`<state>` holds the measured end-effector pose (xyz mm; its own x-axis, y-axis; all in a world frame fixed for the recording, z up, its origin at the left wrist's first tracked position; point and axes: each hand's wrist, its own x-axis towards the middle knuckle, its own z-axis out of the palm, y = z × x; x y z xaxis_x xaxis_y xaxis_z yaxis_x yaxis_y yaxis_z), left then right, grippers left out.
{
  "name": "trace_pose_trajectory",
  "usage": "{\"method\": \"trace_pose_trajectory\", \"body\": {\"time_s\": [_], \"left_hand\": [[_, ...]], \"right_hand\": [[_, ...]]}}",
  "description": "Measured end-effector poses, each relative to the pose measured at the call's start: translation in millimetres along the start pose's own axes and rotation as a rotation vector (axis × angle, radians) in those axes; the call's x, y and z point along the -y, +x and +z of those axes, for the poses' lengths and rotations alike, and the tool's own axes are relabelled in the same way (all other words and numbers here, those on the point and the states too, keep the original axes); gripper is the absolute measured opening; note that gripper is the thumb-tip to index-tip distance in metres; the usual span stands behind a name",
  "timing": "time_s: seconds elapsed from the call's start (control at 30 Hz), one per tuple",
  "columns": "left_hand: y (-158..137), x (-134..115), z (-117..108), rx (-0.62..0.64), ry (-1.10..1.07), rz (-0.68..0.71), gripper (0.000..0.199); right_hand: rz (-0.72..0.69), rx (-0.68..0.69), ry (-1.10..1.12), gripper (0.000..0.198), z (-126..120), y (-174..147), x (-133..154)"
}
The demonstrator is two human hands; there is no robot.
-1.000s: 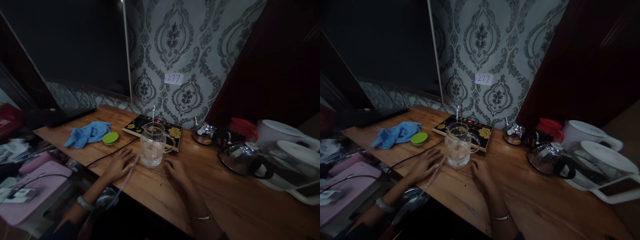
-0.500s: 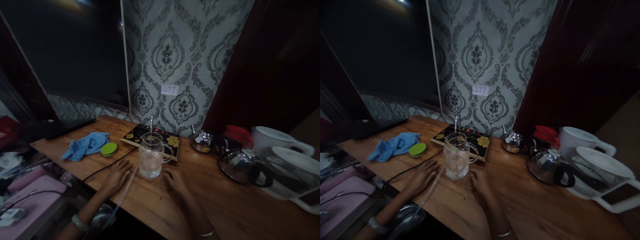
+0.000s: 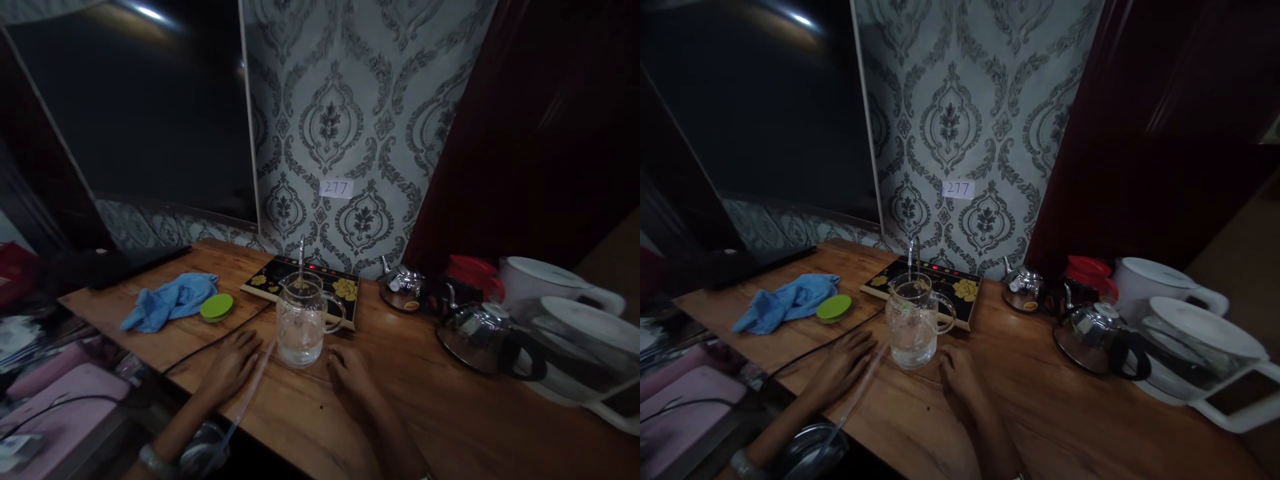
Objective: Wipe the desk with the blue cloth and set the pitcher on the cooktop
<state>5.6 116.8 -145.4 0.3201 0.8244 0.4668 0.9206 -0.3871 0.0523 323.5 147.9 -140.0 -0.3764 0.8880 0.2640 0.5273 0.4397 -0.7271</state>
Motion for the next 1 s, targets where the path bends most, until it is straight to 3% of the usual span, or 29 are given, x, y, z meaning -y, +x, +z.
{"method": "trace_pose_trajectory", "body": {"time_s": [1.0], "left_hand": [[1.1, -2.2, -4.1, -0.024, 0.013, 0.035, 0.038]], "right_hand": [[-0.028, -0.021, 0.011, 0.025, 2.8, 1.2, -3.2]]}}
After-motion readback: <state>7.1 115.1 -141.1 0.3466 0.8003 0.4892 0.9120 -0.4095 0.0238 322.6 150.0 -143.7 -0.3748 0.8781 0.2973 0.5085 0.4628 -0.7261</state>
